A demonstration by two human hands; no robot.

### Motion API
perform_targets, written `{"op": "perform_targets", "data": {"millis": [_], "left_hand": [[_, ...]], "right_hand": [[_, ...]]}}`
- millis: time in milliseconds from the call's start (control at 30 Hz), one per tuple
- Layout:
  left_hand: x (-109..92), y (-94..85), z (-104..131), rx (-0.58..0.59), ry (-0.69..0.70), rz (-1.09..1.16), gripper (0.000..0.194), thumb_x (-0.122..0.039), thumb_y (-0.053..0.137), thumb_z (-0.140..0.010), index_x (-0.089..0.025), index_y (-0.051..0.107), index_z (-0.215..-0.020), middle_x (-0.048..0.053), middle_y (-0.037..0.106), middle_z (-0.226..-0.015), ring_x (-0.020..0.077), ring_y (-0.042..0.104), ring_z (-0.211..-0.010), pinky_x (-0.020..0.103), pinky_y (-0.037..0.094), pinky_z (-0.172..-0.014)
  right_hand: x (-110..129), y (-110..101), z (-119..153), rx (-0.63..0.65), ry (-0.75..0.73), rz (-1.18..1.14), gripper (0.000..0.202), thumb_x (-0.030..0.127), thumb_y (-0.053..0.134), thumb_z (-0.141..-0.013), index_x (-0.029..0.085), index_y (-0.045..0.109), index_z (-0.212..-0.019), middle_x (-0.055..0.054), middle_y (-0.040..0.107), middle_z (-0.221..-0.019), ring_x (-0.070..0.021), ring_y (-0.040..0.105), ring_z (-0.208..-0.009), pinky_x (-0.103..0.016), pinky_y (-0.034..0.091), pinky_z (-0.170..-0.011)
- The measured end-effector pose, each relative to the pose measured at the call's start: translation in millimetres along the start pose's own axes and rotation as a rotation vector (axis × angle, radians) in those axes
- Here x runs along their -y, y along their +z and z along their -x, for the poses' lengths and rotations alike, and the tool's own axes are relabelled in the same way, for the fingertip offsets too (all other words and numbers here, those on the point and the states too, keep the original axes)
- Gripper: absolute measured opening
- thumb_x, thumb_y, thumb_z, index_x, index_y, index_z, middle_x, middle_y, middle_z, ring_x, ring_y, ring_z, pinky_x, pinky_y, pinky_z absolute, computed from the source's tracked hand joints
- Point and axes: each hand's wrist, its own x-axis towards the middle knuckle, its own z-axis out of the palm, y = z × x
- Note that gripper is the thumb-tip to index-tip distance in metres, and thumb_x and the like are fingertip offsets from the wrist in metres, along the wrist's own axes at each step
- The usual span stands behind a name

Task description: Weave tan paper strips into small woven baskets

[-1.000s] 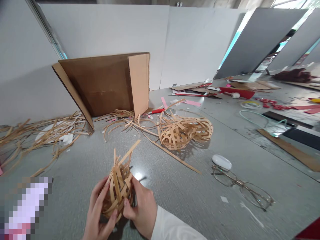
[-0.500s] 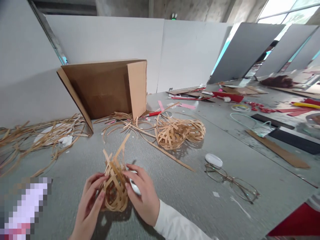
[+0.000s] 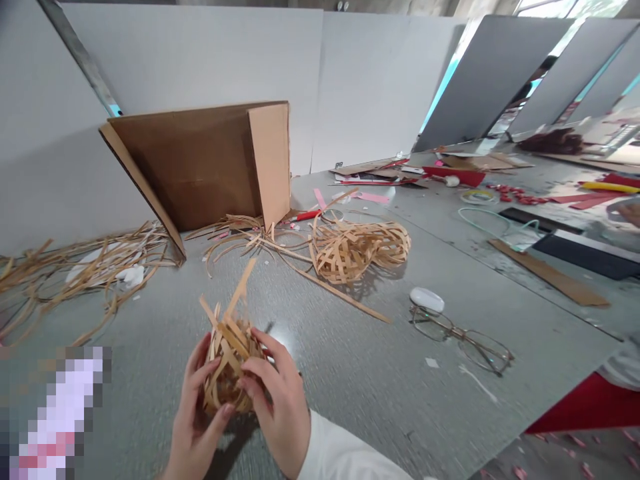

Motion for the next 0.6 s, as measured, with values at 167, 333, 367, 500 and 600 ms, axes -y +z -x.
{"op": "perform_targets", "data": {"millis": [167, 333, 367, 500, 600], "left_hand": [[-4, 1.6, -2, -0.04, -0.049, 0.08, 0.036, -0.023, 0.058, -0.087, -0.031, 0.054, -0.122, 0.009, 0.031, -0.153, 0.0298, 0.032, -0.14, 0.05, 0.042, -0.105], [-11, 1.8, -4, -0.081, -0.074, 0.093, 0.028, -0.022, 0.062, -0.084, -0.031, 0.063, -0.111, 0.006, 0.036, -0.151, 0.0302, 0.039, -0.136, 0.047, 0.047, -0.101], [-11, 1.7, -5, -0.072, -0.074, 0.084, 0.027, -0.022, 0.062, -0.084, -0.031, 0.063, -0.11, 0.006, 0.035, -0.151, 0.0302, 0.039, -0.136, 0.046, 0.047, -0.101], [-12, 3.3, -6, -0.053, -0.057, 0.061, 0.028, -0.019, 0.059, -0.086, -0.032, 0.064, -0.11, 0.004, 0.032, -0.152, 0.0285, 0.037, -0.137, 0.043, 0.048, -0.1], [-10, 5.1, -7, -0.075, -0.035, 0.014, 0.03, -0.019, 0.06, -0.085, -0.033, 0.064, -0.111, 0.004, 0.032, -0.151, 0.0282, 0.038, -0.137, 0.045, 0.046, -0.102]], "right_hand": [[3, 7, 0, -0.074, 0.042, -0.078, 0.023, 0.008, 0.052, -0.088, 0.026, 0.062, -0.097, -0.01, 0.057, -0.129, -0.0227, 0.058, -0.116, -0.037, 0.052, -0.092], [5, 12, -1, -0.155, 0.056, -0.196, 0.024, 0.004, 0.052, -0.085, 0.026, 0.062, -0.088, -0.007, 0.059, -0.125, -0.0206, 0.057, -0.118, -0.036, 0.05, -0.094], [5, 12, -2, -0.162, 0.057, -0.215, 0.024, 0.003, 0.053, -0.085, 0.025, 0.062, -0.086, -0.007, 0.059, -0.124, -0.0204, 0.057, -0.118, -0.036, 0.05, -0.094], [5, 12, -4, -0.145, 0.088, -0.248, 0.022, 0.002, 0.053, -0.082, 0.023, 0.06, -0.08, -0.008, 0.058, -0.125, -0.0215, 0.057, -0.118, -0.035, 0.051, -0.091], [6, 10, -6, -0.123, 0.112, -0.26, 0.021, 0.002, 0.053, -0.08, 0.022, 0.058, -0.075, -0.01, 0.057, -0.125, -0.0229, 0.059, -0.114, -0.034, 0.054, -0.084]]}}
